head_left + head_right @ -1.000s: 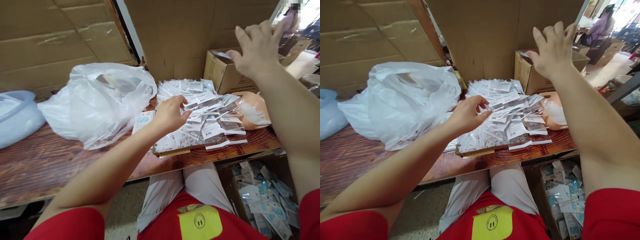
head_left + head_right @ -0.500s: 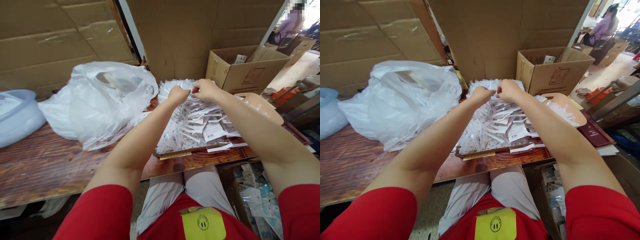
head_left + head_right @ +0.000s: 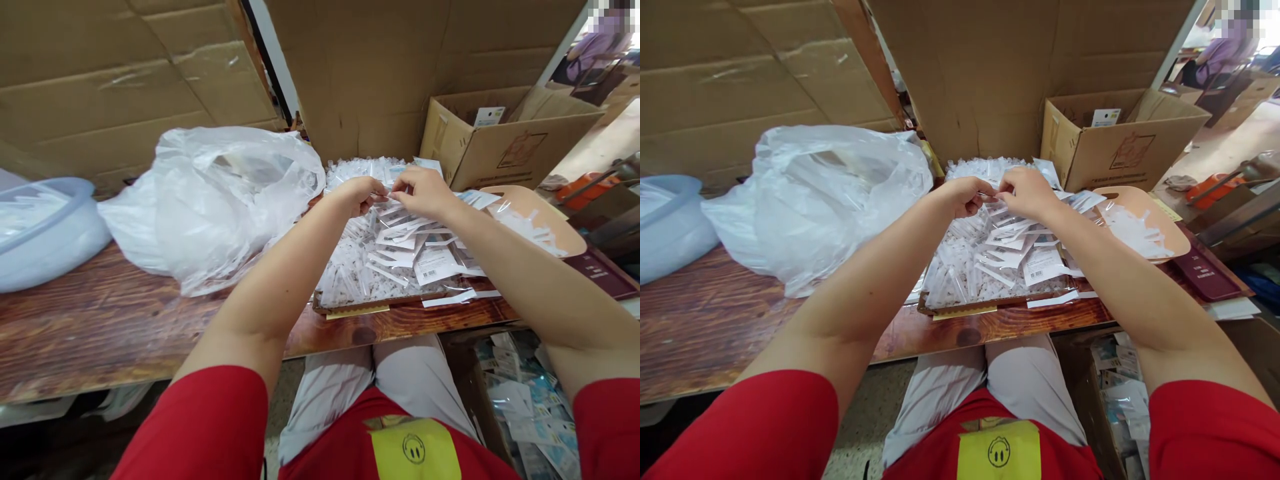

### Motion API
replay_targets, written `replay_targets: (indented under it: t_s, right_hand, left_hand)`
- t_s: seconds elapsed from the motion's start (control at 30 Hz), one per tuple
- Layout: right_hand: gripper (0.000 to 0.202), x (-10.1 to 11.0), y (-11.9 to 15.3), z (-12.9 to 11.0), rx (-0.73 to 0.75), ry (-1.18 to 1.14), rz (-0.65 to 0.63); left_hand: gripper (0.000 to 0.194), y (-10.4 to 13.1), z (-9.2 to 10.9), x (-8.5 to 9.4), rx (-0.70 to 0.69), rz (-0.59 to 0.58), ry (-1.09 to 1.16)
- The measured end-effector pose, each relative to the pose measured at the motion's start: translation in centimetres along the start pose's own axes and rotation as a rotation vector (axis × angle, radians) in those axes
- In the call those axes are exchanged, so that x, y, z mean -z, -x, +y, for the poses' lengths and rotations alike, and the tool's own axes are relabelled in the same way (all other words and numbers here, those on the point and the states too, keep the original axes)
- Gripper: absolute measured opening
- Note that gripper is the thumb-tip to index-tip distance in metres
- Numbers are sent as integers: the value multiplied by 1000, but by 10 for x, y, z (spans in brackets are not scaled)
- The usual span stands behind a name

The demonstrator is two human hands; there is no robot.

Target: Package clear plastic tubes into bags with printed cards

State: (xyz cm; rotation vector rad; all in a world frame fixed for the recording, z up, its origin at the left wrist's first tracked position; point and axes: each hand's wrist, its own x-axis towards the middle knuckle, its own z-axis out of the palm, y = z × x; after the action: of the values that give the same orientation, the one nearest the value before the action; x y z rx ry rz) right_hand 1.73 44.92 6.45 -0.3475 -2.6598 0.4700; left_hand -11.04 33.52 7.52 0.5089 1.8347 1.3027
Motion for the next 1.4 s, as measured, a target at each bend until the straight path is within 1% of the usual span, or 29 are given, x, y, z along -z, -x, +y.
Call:
replay_targets:
  t_s: [0.07, 0.17, 0.27, 0.37, 0.6, 0.77, 0.93, 1.0, 1.07, 1.2, 1.3, 1.33, 1.4]
  right_hand:
    - [10, 0, -1, 1, -115, -108, 0]
    - [14, -1, -4, 0, -221, -297, -72]
    - [23, 1, -4, -4, -251, -441, -53]
    - [20, 6, 2, -10, -267, -484, -29]
    - [15, 20, 18, -27, -274, -376, -23]
    - [12, 28, 27, -35, -291, -191, -139]
    - [12, 39, 36, -44, -288, 15, -222]
    - [11, 41, 40, -45, -277, 50, -248]
    - [11, 40, 45, -42, -234, 58, -256]
    - [9, 37, 57, -29, -87, -18, -182]
    - [12, 41, 70, -15, 2, -222, -123]
    - [14, 44, 75, -10, 11, -302, -91]
    - [19, 50, 85, 0, -18, -418, 38]
  left_hand:
    - [19, 1, -2, 1, 7, -37, 43]
    - [18, 4, -4, -1, 11, -81, 169]
    - [18, 8, -6, -7, 10, -51, 255]
    - [22, 16, -6, -12, 0, -6, 256]
    - [18, 35, -6, -23, -50, 65, 191]
    - [15, 41, -14, -33, -80, 116, 95]
    - [22, 53, -20, -43, -102, 104, 150]
    - [21, 59, -21, -46, -96, 88, 186]
    - [21, 64, -22, -48, -83, 66, 208]
    - [21, 68, -23, -49, -64, 18, 235]
    - [23, 68, -24, -47, -55, -1, 280]
    - [24, 68, -24, -45, -48, 2, 296]
    - [24, 69, -24, -43, -28, 8, 313]
